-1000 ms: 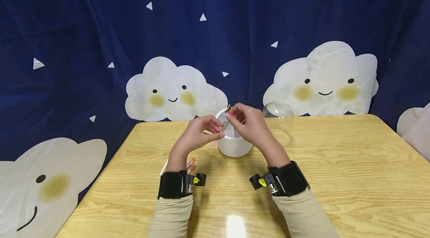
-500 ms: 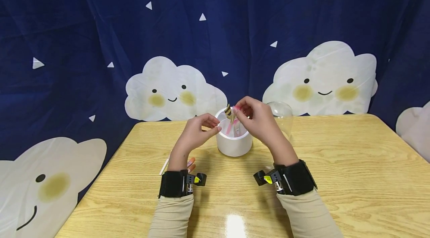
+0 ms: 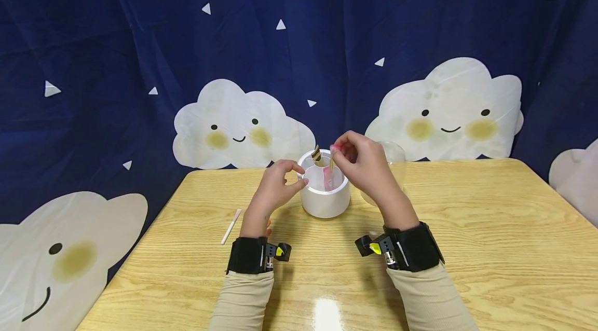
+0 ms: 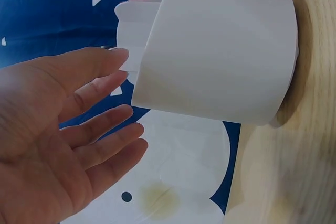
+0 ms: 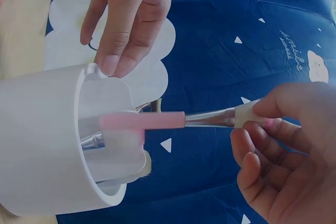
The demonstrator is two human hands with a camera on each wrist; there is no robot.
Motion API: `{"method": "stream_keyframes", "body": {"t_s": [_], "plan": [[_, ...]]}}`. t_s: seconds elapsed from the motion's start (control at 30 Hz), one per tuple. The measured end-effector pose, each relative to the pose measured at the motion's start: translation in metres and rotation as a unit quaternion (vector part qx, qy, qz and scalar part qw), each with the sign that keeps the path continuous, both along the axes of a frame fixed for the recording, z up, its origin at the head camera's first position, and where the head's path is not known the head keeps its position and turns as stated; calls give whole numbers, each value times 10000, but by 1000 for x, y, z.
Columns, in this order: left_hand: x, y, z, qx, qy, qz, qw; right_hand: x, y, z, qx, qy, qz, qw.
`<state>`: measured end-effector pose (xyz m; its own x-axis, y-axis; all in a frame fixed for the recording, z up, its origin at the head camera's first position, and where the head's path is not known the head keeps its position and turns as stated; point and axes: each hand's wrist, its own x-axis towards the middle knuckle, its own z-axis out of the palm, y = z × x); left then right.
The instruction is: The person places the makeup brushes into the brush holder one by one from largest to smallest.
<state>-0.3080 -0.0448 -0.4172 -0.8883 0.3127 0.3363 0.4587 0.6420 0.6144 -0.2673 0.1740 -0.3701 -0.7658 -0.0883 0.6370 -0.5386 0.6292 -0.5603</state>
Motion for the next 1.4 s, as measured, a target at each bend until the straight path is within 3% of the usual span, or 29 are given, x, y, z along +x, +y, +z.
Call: {"method": "stream_keyframes", "body": {"t_s": [0.3,0.83,1.4], "plan": [[-1,2,-5,-196,-90,-8,9998,-1,1,-2,272,-225,-233,9991],[-1,0,-5,-263,-307,138,9991,-8,2,-10,1044,-1097,46,9885],[-1,0,-5,-353,-339,138,9987,-15,1,-19,1252,-1258,244,9838]]}}
